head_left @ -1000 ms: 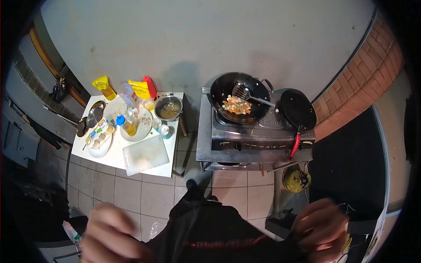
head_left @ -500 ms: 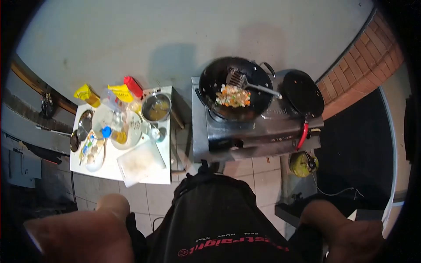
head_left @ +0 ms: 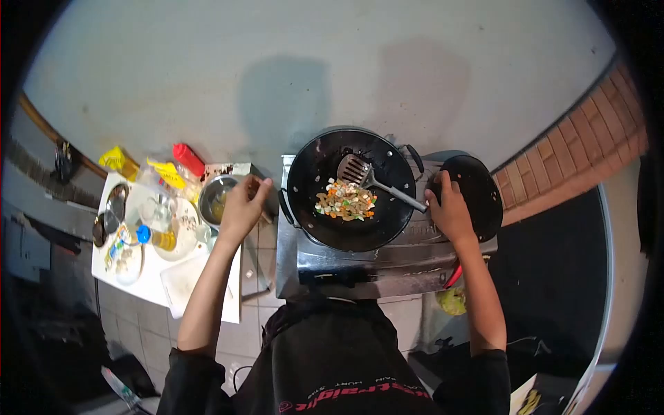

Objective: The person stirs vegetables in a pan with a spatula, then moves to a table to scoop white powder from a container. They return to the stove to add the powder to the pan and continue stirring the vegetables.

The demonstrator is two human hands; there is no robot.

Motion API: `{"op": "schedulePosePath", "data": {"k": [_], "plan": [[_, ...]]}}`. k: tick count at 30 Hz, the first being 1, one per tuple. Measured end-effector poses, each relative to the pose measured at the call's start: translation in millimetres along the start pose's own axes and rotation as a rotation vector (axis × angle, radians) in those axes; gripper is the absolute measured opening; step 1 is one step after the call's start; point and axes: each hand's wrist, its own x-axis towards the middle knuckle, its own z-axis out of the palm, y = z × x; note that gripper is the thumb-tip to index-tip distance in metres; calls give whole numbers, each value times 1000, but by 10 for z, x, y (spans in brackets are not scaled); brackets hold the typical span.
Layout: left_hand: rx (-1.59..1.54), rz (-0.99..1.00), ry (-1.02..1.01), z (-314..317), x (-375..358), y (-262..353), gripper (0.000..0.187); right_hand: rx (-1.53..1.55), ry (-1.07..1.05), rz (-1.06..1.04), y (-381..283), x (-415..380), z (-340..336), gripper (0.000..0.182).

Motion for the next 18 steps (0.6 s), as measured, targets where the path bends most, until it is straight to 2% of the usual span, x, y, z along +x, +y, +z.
{"op": "schedulePosePath", "data": {"k": [2, 3, 5, 7, 9, 13, 15, 18], "plan": [[-30, -72, -67, 178, -110, -100, 46, 38, -104, 136, 176, 125, 136, 42], [-31, -83, -58, 258, -133, -129, 46, 38, -111, 124, 218, 180, 150, 42], [31, -167, -105, 454, -138, -289, 49, 157, -314, 216, 240, 228, 210, 46], [58, -230, -103, 532, -160, -276, 50, 204, -318, 183, 264, 263, 337, 50], [110, -215, -135, 582, -183, -213, 48, 191, -289, 49, 243, 307, 410, 48], [97, -179, -76, 566, -200, -192, 48, 128, -336, 49, 54, 398, 361, 47], [142, -189, -98, 494, -179, -166, 46, 34, -545, 142, -13, 444, 359, 50], [110, -166, -150, 410, -134, -197, 38, -138, -537, 109, -222, 462, 234, 48]]}}
